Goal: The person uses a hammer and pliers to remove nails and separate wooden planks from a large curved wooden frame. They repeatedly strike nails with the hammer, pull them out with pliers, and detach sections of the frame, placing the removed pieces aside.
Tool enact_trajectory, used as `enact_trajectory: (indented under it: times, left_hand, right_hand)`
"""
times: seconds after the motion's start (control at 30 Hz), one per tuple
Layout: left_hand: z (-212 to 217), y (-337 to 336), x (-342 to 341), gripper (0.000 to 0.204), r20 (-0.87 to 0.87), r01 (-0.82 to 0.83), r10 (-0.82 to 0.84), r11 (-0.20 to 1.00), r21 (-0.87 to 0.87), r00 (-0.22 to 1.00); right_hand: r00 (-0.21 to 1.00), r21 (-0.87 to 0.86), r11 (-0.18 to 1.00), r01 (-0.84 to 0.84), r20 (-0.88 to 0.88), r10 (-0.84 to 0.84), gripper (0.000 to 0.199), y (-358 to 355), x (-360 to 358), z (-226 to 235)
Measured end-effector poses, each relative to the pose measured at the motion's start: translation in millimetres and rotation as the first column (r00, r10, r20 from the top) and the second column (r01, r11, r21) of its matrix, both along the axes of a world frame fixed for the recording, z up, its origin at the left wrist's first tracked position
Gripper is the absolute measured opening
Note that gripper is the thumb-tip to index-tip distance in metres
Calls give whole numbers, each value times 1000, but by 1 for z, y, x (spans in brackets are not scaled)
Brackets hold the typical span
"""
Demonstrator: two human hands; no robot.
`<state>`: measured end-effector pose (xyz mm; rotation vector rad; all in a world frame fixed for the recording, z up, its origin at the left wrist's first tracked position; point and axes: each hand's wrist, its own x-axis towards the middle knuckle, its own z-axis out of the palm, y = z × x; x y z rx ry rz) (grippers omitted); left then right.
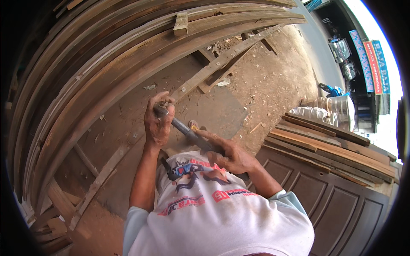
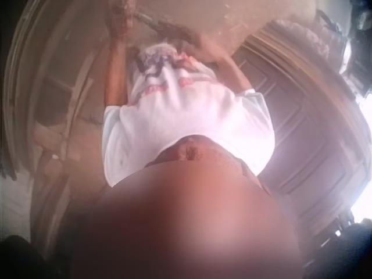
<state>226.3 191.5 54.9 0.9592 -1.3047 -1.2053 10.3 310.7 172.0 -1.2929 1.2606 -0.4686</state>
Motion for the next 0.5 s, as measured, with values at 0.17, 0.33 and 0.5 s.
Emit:
enact_trajectory:
  times: [0.17,0.33,0.5]
  left_hand:
    - [-28,1,-12,35,-329,50,89,920,390,940]
    - [-41,-1,-63,38,-533,62,350,791,609,770]
    - [-39,5,-80,48,-351,121,85,841,527,932]
  right_hand:
    - [809,267,962,60,551,-204,74,-3,-36,12]
    - [997,-632,771,73,63,-42,88,-50,-52,8]
    - [615,-359,684,635,771,-166,33,-91,-46,13]
